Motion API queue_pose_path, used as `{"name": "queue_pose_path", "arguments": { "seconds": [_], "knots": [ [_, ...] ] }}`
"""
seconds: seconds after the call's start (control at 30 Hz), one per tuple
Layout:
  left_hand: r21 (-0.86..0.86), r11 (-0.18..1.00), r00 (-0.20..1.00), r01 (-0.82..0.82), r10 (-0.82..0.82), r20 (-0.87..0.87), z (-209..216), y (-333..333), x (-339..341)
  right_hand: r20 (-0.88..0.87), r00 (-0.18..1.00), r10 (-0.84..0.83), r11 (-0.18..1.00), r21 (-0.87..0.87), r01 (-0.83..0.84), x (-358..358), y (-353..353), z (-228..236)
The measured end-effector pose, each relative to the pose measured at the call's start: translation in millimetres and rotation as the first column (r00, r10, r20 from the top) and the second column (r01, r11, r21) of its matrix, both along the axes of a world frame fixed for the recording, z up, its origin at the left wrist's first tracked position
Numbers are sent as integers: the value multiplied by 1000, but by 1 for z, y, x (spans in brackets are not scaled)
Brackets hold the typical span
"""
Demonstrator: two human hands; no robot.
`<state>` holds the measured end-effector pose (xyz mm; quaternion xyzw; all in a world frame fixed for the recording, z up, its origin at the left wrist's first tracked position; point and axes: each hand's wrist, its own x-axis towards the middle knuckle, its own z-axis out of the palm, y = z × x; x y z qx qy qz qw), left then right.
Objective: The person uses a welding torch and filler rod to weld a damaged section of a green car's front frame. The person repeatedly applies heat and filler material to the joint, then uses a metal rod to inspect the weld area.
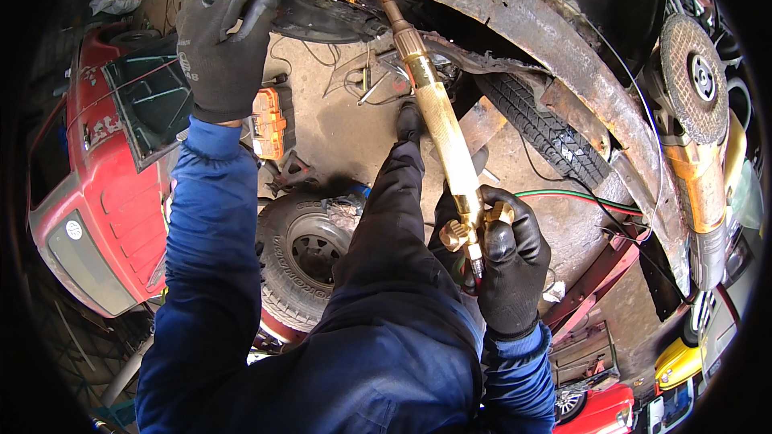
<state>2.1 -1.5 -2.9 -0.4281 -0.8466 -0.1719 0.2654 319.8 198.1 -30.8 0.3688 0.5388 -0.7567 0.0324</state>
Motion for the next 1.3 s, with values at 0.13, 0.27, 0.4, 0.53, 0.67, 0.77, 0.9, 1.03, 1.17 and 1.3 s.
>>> {"name": "queue_pose_path", "arguments": {
  "seconds": [0.13, 0.27, 0.4, 0.53, 0.67, 0.77, 0.9, 1.03, 1.17, 1.3],
  "knots": [
    [16, 1000, 1000, -3, 3, -31, -1, 1, 2, 7, 999, 32, 999, 26, -32, 1, 2, -3],
    [2, 1000, 1000, -19, 19, -20, -1, 0, 2, 13, 1000, 25, 1000, -9, -25, 3, 3, -2],
    [-19, 999, 999, -25, 25, -34, -2, -1, 1, 27, 999, 20, 999, -49, -19, 2, 5, 1],
    [-9, 999, 999, -32, 32, 7, -1, 1, 1, -11, 999, -31, 998, -49, 31, -1, 2, 1],
    [-44, 997, 998, -57, 58, 15, -1, 0, 1, 9, 1000, -30, 997, -76, 30, -1, 2, 2],
    [-56, 996, 997, -64, 62, -35, -5, -4, 1, -22, 999, -23, 1000, 21, 23, 0, 1, 2],
    [-67, 997, 1000, -30, 29, -11, -8, -10, -11, 48, 998, -43, 985, 171, 34, 5, 0, 5],
    [-89, 994, 997, -61, 57, -47, -9, -12, -9, 58, 993, -105, 978, 188, 92, 11, 2, 6],
    [-92, 994, 996, -52, 45, -77, -7, -7, -4, 52, 994, -92, 979, 185, 81, 18, 7, 6],
    [-77, 991, 993, -112, 114, 20, -7, -3, -1, 61, 993, -105, 981, 171, 94, 22, 6, 6]
  ]
}}
